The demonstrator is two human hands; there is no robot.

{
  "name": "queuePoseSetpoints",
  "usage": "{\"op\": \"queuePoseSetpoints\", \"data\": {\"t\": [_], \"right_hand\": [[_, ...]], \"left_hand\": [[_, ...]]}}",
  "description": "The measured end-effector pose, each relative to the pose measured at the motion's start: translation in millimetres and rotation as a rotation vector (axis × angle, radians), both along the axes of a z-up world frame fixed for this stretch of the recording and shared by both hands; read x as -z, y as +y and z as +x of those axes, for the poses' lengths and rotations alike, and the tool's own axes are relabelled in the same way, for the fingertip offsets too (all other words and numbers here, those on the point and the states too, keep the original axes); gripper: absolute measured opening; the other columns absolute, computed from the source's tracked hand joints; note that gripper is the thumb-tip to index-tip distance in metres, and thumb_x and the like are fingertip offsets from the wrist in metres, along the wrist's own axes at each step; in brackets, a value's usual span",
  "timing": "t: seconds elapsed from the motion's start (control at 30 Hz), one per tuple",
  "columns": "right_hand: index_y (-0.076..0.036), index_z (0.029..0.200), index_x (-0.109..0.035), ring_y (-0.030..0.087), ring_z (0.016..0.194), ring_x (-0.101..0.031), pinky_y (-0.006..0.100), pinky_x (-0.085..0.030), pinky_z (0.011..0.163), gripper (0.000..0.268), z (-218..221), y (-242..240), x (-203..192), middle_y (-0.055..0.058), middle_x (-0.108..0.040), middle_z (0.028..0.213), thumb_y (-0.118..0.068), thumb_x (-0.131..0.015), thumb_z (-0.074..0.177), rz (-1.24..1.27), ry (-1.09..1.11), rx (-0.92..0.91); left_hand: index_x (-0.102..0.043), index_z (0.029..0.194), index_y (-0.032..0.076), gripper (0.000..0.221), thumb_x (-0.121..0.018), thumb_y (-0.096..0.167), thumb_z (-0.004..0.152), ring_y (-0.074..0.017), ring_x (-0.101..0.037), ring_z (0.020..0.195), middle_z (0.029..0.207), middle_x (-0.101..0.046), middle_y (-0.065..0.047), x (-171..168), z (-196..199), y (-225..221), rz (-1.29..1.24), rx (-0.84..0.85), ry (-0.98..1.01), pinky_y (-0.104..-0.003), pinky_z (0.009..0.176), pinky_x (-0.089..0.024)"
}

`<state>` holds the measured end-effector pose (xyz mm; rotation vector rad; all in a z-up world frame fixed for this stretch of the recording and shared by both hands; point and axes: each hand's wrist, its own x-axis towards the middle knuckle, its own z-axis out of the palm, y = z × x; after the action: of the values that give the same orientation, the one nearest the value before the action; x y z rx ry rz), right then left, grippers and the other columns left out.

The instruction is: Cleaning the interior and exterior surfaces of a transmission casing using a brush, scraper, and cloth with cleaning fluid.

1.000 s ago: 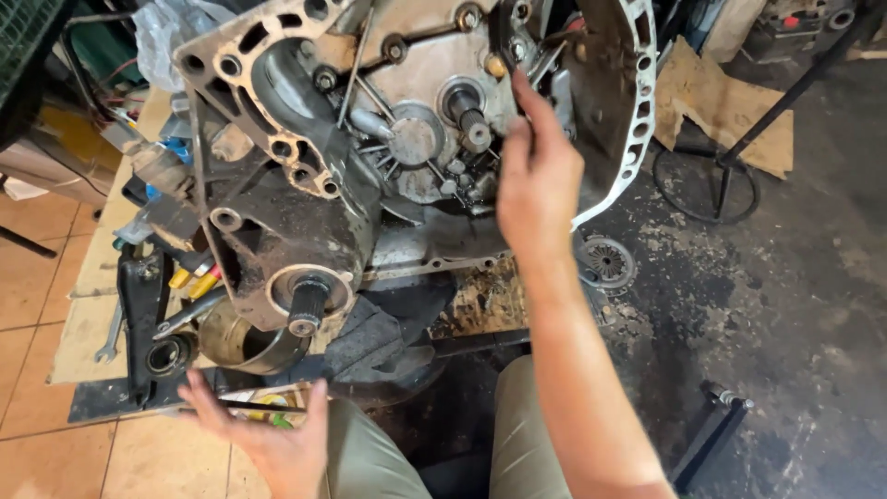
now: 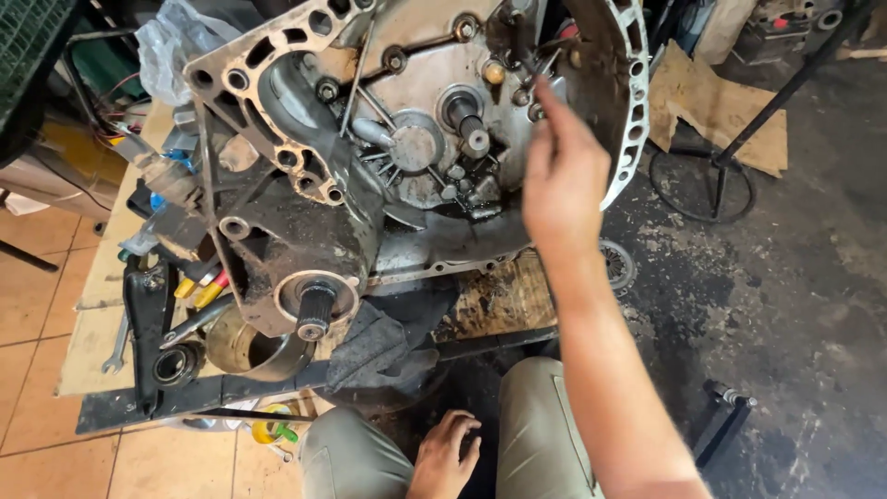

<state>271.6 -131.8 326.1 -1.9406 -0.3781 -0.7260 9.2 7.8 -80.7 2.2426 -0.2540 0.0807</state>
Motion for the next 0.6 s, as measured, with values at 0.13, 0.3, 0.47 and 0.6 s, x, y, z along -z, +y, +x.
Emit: {"op": "queuePoseSetpoints", "data": {"t": [0.13,0.3,0.47,0.6], "right_hand": [[0.009,0.161,-0.057,0.044,0.151,-0.065,0.052,-0.053,0.130,0.044,-5,-14,8,0.029,-0.067,0.160,-0.003,-0.045,0.121,-0.092,-0.052,0.039],[0.006,0.162,-0.059,0.045,0.152,-0.062,0.054,-0.047,0.127,0.048,-27,-29,-10,0.029,-0.067,0.161,-0.011,-0.047,0.120,-0.135,0.023,0.027],[0.005,0.163,-0.066,0.039,0.145,-0.067,0.048,-0.047,0.121,0.045,-76,-48,-18,0.027,-0.072,0.157,0.001,-0.052,0.120,-0.248,0.036,0.086],[-0.001,0.172,-0.062,0.007,0.066,-0.035,0.028,-0.030,0.058,0.043,-136,-65,42,0.002,-0.051,0.094,-0.009,-0.050,0.131,0.102,0.170,-0.015]], "left_hand": [[-0.072,0.128,0.017,0.022,-0.072,0.023,0.107,-0.0275,-0.078,0.112,0.132,-0.072,-0.004,-15,-3,-5,-0.027,-0.018,-0.061,-0.043,0.095,-0.060],[-0.075,0.137,0.013,0.033,-0.076,0.024,0.106,-0.0313,-0.075,0.123,0.140,-0.076,-0.010,-97,-3,1,-0.013,-0.123,-0.320,-0.045,0.108,-0.057],[-0.070,0.152,0.015,0.043,-0.071,0.023,0.110,-0.0310,-0.066,0.140,0.158,-0.068,-0.009,-211,-4,49,0.341,-0.549,-0.648,-0.049,0.116,-0.048],[-0.064,0.156,0.005,0.051,-0.070,0.033,0.114,-0.0391,-0.062,0.147,0.164,-0.062,-0.016,-256,33,77,0.401,-0.504,-0.506,-0.052,0.118,-0.049]]}}
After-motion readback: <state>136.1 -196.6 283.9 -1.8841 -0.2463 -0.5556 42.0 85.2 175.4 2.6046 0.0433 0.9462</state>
